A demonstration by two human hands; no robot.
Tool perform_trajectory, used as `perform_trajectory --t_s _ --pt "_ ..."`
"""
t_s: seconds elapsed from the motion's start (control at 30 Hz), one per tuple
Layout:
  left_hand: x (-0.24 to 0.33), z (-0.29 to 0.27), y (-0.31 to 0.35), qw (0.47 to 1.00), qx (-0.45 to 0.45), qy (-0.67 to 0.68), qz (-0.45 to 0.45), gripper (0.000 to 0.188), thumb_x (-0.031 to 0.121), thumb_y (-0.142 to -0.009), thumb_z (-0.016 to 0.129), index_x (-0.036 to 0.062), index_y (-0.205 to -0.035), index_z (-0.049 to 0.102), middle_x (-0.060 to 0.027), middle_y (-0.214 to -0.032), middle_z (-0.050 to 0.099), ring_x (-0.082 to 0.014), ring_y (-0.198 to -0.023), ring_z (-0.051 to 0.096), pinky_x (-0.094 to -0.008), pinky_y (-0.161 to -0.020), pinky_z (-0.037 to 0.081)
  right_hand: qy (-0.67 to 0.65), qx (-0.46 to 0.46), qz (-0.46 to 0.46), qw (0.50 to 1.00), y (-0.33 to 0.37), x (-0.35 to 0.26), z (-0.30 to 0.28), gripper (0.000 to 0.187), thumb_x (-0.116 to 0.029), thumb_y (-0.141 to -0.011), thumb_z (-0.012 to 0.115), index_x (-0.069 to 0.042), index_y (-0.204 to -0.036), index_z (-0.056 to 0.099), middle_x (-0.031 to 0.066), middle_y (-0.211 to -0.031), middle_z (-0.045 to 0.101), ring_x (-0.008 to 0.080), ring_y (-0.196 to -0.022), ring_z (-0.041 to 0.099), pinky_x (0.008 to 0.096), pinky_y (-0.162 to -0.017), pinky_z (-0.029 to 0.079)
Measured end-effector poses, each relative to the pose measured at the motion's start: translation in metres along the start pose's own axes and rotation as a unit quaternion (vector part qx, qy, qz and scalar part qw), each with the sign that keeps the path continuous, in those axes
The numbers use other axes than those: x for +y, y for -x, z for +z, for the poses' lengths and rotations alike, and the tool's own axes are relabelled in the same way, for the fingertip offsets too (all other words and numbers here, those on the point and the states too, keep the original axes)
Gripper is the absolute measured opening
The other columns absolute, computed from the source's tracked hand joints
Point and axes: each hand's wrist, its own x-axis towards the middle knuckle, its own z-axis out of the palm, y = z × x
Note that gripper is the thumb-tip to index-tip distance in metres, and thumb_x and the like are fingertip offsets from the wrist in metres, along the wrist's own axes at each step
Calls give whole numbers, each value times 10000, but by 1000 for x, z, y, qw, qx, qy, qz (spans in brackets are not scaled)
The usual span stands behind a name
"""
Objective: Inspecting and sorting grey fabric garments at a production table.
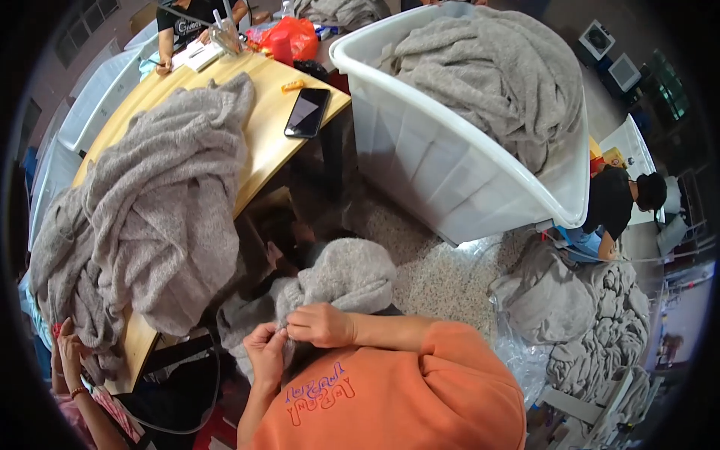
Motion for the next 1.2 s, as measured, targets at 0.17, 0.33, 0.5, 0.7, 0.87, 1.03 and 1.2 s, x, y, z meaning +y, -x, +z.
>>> perform_trajectory --t_s 0.17,0.33,0.5,0.7,0.87,1.03,1.2 --pt "7 -3 1 971 36 -221 85 68 36 -730 615 -30 -747 614 -38 -634 597 -69 -580 510 -221 -538 425 -90 2 41 995 0 7 9 148 10 -686 560 -6 -834 548 177 -1007 565 281 -730 611 314 -574 515" --pt "-1 -1 1 978 53 -177 92 50 22 -735 599 -26 -721 595 12 -635 564 -45 -601 469 -203 -542 396 -129 -33 77 988 4 7 16 187 15 -651 537 -41 -829 523 91 -734 515 267 -587 549 339 -463 443" --pt "-17 4 -2 983 81 -113 121 36 -27 -750 594 -14 -717 586 25 -654 558 -33 -605 450 -187 -538 380 -30 -26 134 990 7 1 21 190 35 -634 515 -41 -808 517 80 -609 461 254 -522 514 328 -448 425" --pt "-23 2 -5 946 113 -219 209 58 -35 -709 617 -15 -702 563 -87 -608 552 -127 -521 501 -240 -493 400 -148 25 275 950 3 -2 25 159 31 -639 500 -24 -785 470 129 -712 541 323 -632 554 406 -520 440" --pt "-31 0 -7 933 110 -245 238 69 -19 -710 632 -5 -714 565 -85 -617 548 -133 -520 496 -239 -490 400 -59 -121 260 956 6 5 24 145 -13 -632 508 -32 -776 502 122 -679 550 317 -633 557 387 -513 439" --pt "-40 -3 -7 964 113 -183 156 51 -16 -750 603 -6 -715 568 14 -622 527 -41 -591 435 -195 -519 372 -61 -110 265 956 10 4 28 57 -44 -648 512 -48 -688 472 114 -632 546 313 -600 554 401 -478 424" --pt "-46 -2 -10 957 103 -208 175 46 -3 -764 599 -4 -727 573 19 -630 530 -40 -600 433 -191 -534 373 -34 -120 282 951 12 4 28 57 -44 -641 513 -42 -673 467 112 -635 548 320 -601 554 416 -499 427"
